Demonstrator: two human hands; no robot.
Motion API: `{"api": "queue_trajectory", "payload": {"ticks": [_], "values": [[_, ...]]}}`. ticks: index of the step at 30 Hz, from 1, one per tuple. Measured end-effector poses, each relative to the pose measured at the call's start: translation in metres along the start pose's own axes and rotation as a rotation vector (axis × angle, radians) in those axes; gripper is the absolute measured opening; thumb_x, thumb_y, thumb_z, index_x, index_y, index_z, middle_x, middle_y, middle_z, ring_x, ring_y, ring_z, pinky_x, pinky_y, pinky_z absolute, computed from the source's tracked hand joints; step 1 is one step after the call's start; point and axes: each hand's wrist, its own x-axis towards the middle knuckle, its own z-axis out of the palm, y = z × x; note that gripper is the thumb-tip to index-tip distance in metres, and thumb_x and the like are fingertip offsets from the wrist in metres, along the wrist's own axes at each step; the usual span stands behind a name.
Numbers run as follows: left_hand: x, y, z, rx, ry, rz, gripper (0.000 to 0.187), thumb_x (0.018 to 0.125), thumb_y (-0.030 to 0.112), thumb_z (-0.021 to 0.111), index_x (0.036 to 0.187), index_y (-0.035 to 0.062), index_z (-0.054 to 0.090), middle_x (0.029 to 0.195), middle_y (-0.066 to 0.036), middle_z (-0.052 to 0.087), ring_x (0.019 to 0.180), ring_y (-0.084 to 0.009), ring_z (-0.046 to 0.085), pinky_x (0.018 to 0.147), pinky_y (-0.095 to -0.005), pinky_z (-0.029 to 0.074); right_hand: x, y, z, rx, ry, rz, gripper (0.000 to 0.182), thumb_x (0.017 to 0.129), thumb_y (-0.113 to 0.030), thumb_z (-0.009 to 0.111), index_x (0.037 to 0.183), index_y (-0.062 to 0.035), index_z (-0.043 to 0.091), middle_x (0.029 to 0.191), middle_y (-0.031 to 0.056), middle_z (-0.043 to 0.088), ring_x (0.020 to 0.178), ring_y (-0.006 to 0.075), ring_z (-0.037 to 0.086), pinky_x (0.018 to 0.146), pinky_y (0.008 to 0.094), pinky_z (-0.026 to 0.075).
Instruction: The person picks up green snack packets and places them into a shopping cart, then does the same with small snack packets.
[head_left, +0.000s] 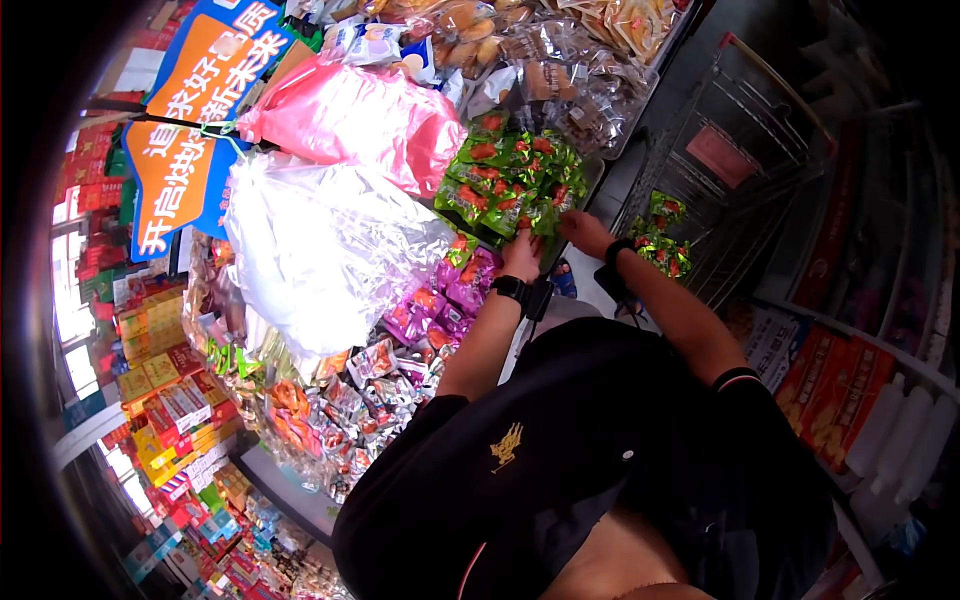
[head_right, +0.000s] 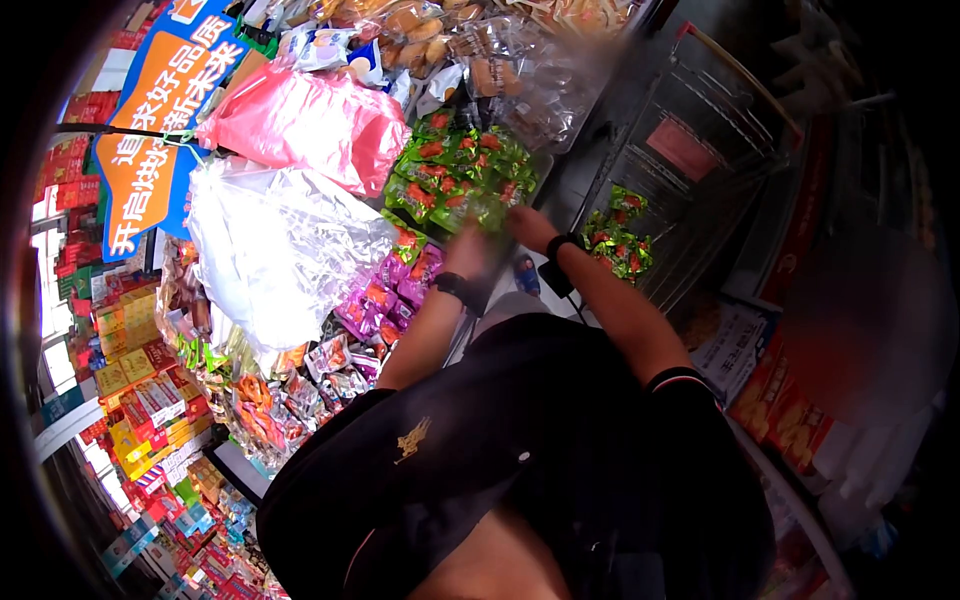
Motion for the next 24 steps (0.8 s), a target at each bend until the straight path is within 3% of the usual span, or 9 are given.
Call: {"api": "queue_trajectory", "payload": {"ticks": [3,6,7,12,13,15,18,21,24], "values": [[-0.017,0.0,0.01,-0.164,-0.067,-0.097,0.034,0.1,0.033,0.037,0.108,0.0057,0.056,0.093,-0.004,0.058,0.081,-0.0148,0.055,0.075,-0.0265,0.047,0.004,-0.007,0.004,0.066,0.008,0.082,0.028,0.09,-0.024,0.057,0.102,0.0004,0.061,0.077,0.0066,0.061,0.069,0.0149,0.058,0.06,0.0301,0.046],[-0.05,0.005,0.03,-0.15,-0.09,-0.01,0.023,0.091,0.027,0.06,0.107,0.01,0.057,0.097,-0.004,0.063,0.086,-0.02,0.062,0.071,-0.0347,0.051,0.005,-0.006,0.002,0.196,-0.02,0.162,0.024,0.091,-0.022,0.055,0.098,0.0007,0.059,0.073,0.0039,0.057,0.065,0.0117,0.055,0.056,0.0282,0.043],[-0.048,0.003,0.026,-0.134,-0.112,-0.096,0.023,0.091,0.029,0.059,0.105,0.0098,0.059,0.091,-0.004,0.064,0.077,-0.019,0.062,0.062,-0.0336,0.049,0.006,0.007,0.006,0.213,-0.007,0.123,0.023,0.091,-0.022,0.055,0.096,0.0006,0.059,0.073,0.0034,0.056,0.064,0.0114,0.054,0.056,0.0283,0.043],[-0.041,-0.017,0.027,-0.096,-0.147,-0.053,0.024,0.091,0.028,0.058,0.104,0.0082,0.058,0.092,-0.005,0.063,0.075,-0.0179,0.06,0.058,-0.0323,0.047,-0.008,0.028,-0.007,0.324,-0.001,-0.017,0.018,0.091,-0.019,0.057,0.093,-0.0012,0.058,0.075,0.0012,0.055,0.062,0.0097,0.05,0.056,0.0277,0.042],[-0.035,-0.022,0.025,-0.093,-0.148,-0.05,0.024,0.091,0.028,0.058,0.104,0.0077,0.057,0.092,-0.006,0.063,0.074,-0.0178,0.06,0.059,-0.0321,0.047,-0.012,0.029,-0.014,0.42,-0.01,0.084,0.016,0.091,-0.018,0.058,0.093,-0.0019,0.058,0.075,0.0008,0.055,0.063,0.0093,0.05,0.056,0.0272,0.042],[-0.019,-0.037,0.019,0.264,-0.148,0.359,0.024,0.091,0.026,0.058,0.105,0.0063,0.057,0.093,-0.005,0.063,0.075,-0.017,0.06,0.06,-0.0308,0.047,-0.024,0.031,-0.029,0.615,-0.026,0.294,0.014,0.091,-0.017,0.059,0.094,-0.0034,0.058,0.076,0.0001,0.055,0.065,0.0084,0.05,0.056,0.0262,0.042],[0.005,-0.045,0.009,0.547,-0.087,0.434,0.031,0.09,0.024,0.061,0.112,0.0032,0.055,0.097,-0.004,0.062,0.082,-0.0152,0.06,0.068,-0.0277,0.047,-0.061,-0.021,-0.079,0.736,0.025,0.363,0.012,0.091,-0.015,0.059,0.096,-0.0042,0.058,0.076,-0.0014,0.054,0.068,0.0073,0.05,0.056,0.025,0.041],[-0.031,-0.021,0.064,0.467,-0.087,0.237,0.041,0.089,0.026,0.062,0.119,0.0004,0.051,0.106,-0.006,0.06,0.086,-0.0132,0.059,0.071,-0.0265,0.047,-0.074,0.03,-0.1,0.568,0.014,0.309,0.011,0.091,-0.014,0.058,0.094,-0.0039,0.057,0.074,-0.0022,0.052,0.07,0.0066,0.05,0.057,0.0244,0.04],[-0.057,-0.027,0.116,0.707,-0.182,0.408,0.047,0.091,0.029,0.06,0.124,-0.001,0.046,0.116,-0.009,0.057,0.093,-0.0144,0.058,0.078,-0.0279,0.046,-0.096,0.057,-0.118,0.614,0.143,0.241,0.013,0.091,-0.017,0.056,0.09,-0.0041,0.056,0.073,-0.0022,0.05,0.068,0.0075,0.049,0.056,0.0254,0.04]]}}
